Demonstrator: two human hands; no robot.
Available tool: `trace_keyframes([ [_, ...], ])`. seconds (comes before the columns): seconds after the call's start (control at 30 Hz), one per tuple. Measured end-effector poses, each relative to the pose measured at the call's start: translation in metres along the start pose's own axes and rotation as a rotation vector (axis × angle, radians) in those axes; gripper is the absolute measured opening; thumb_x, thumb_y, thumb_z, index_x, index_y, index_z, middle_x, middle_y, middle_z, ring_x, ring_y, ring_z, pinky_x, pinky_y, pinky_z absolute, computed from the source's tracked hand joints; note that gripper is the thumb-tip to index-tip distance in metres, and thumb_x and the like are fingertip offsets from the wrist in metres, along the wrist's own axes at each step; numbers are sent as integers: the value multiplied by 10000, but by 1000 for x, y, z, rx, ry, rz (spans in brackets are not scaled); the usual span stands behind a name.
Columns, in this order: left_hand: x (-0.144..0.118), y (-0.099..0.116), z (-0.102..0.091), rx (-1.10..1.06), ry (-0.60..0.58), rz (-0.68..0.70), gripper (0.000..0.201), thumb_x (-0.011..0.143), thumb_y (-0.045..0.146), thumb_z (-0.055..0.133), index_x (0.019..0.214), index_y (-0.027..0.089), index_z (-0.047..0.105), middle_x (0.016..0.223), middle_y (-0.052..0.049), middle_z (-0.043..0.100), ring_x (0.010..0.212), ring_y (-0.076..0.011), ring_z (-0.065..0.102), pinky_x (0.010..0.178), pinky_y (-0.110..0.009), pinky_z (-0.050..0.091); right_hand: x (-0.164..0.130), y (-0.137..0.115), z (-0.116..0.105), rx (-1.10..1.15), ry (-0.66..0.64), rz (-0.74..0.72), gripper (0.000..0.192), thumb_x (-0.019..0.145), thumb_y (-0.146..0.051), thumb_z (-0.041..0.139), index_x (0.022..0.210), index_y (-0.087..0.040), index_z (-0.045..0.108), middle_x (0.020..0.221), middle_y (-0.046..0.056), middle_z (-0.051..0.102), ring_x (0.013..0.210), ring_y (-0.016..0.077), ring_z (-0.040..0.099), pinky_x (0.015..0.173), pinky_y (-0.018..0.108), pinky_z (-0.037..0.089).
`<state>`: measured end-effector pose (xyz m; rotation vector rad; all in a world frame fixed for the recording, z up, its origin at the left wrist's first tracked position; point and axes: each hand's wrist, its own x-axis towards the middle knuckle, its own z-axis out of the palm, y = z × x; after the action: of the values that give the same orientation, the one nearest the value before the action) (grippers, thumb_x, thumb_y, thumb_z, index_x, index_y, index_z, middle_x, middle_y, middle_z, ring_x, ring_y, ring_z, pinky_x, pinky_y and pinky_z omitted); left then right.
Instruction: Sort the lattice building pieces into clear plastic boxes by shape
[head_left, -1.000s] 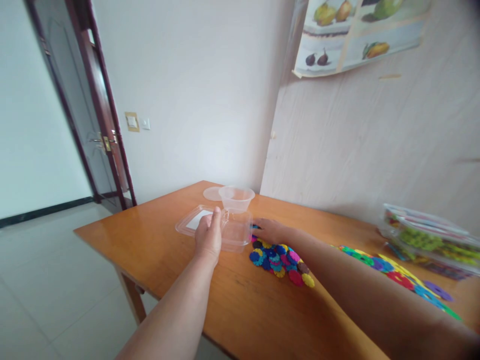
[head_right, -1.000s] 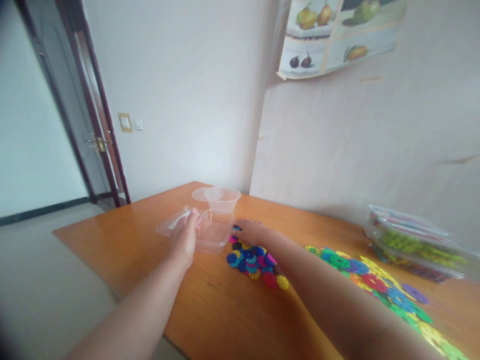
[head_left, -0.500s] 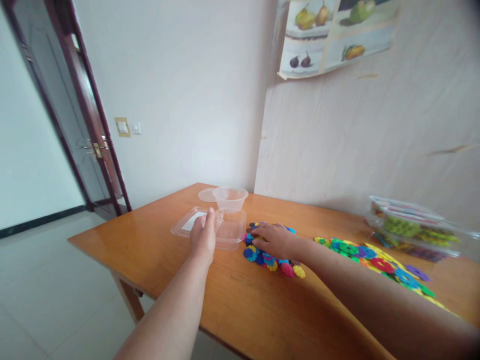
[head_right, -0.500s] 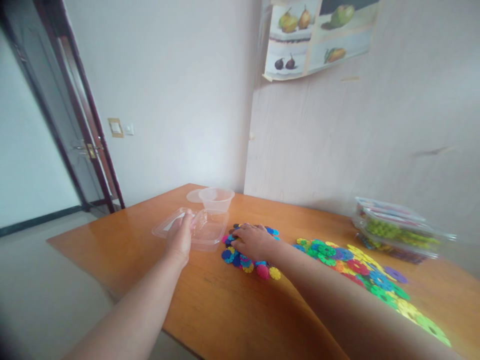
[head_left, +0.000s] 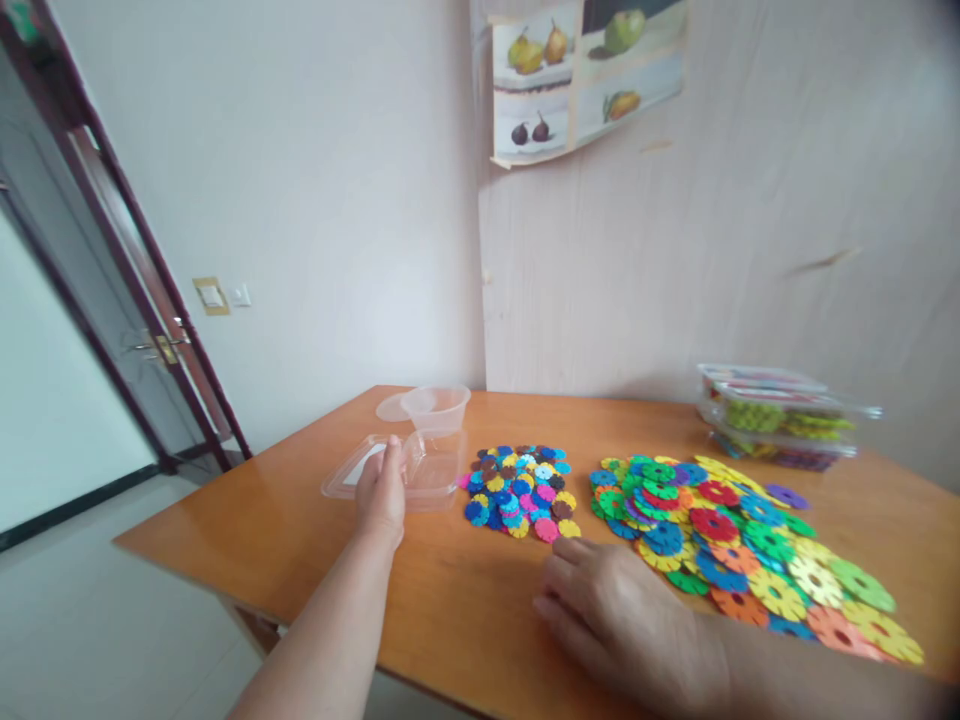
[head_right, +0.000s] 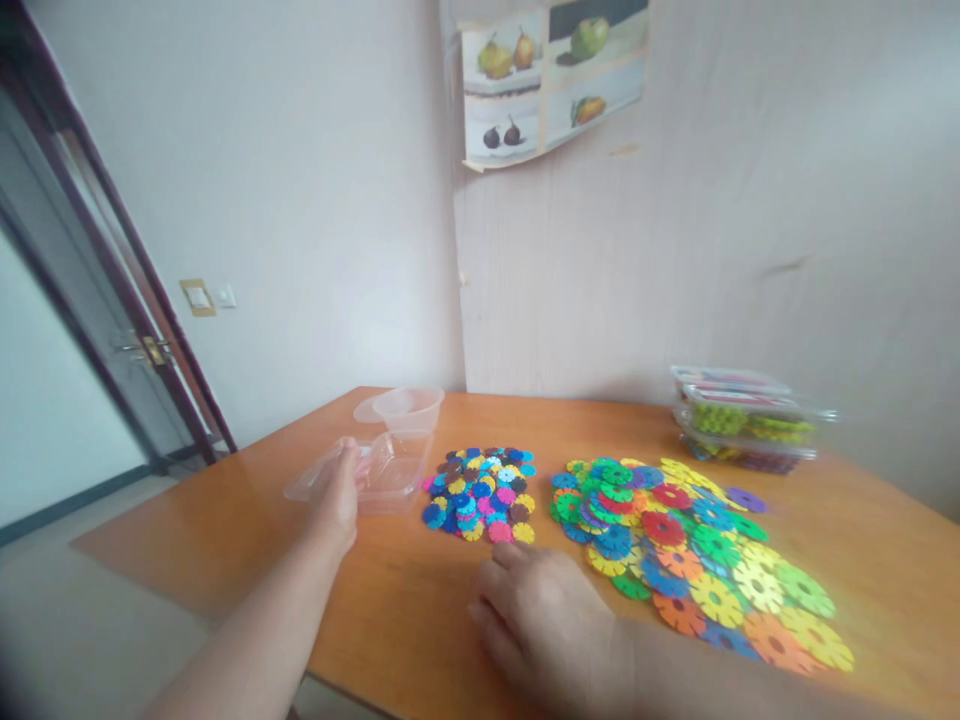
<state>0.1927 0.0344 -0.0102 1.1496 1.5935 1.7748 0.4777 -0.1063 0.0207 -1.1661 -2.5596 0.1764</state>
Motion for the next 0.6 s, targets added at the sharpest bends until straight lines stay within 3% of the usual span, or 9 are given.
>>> trace_keyframes([
  [0.13,3,0,-1,-54,17,-54,565,799,680,523,1002,165,636,1062,-124,704,1036,-268,652,905,-407,492,-20,3,14,26,-3,15,193,937,-359,467,800,-254,553,833,44,668,691,169,588,599,312,382],
  [0.3,8,-2,-2,-85,4,-107,571,792,667,536,1064,171,620,1117,-118,680,1059,-255,636,936,-439,483,-19,4,16,-11,31,6,184,929,-344,459,835,-219,556,855,31,675,712,156,594,613,296,363],
  [0.43,12,-3,-4,-87,22,-98,548,758,628,604,1093,194,623,1182,-91,637,957,-226,655,906,-447,495,-16,3,11,-18,11,-10,180,898,-349,481,831,-202,562,861,26,681,712,156,607,603,287,362],
  [0.6,13,-4,-9,-107,57,-76,409,703,480,681,982,186,626,1026,-32,644,777,-168,651,793,-372,518,-15,5,10,-14,-12,-28,185,871,-371,499,838,-200,563,877,25,687,725,165,622,592,285,362],
])
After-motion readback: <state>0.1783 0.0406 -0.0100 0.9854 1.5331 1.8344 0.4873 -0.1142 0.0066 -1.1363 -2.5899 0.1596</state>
